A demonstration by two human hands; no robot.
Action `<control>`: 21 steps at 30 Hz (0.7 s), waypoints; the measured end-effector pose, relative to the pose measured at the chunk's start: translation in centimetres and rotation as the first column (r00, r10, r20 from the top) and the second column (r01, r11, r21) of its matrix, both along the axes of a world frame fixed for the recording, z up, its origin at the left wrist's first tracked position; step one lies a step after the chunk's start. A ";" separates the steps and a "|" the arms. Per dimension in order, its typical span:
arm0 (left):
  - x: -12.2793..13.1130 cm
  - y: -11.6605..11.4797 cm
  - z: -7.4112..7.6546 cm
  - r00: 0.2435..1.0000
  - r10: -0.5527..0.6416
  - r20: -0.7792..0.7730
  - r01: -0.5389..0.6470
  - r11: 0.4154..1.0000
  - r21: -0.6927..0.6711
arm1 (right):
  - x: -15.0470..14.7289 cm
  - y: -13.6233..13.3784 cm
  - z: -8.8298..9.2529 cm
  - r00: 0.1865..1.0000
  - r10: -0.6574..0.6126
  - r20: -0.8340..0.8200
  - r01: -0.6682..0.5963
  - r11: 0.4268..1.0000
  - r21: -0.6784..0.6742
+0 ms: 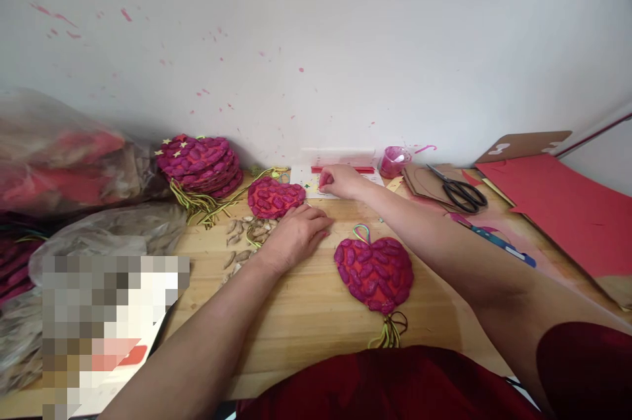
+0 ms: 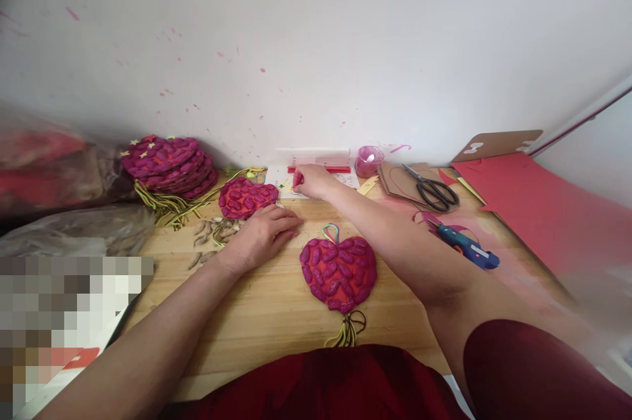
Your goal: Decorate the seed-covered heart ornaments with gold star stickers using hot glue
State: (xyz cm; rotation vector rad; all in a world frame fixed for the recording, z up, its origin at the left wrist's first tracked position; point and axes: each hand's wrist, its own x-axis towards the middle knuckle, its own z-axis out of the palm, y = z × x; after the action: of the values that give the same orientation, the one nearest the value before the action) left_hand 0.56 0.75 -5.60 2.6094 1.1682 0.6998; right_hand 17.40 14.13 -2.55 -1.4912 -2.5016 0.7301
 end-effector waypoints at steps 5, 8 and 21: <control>0.0 0.0 -0.2 0.998 0.025 0.060 -0.026 1.000 0.007 | 0.7 -0.6 0.4 0.980 -0.120 -0.158 0.114 0.992 -0.045; 0.1 0.0 -0.3 0.975 0.108 0.196 -0.107 0.994 -0.018 | 1.8 -2.0 1.3 0.944 -0.158 -0.289 0.133 0.986 -0.104; 2.6 -1.5 1.5 0.569 0.380 0.730 0.197 0.798 -0.569 | 4.6 -12.6 3.4 0.827 -0.087 -0.555 0.061 0.996 -0.065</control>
State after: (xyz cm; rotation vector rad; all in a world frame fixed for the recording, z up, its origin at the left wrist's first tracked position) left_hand 3.14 -0.73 -4.12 1.3606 0.9661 1.1589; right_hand 22.02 1.49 0.90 -1.1540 -1.9825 1.0373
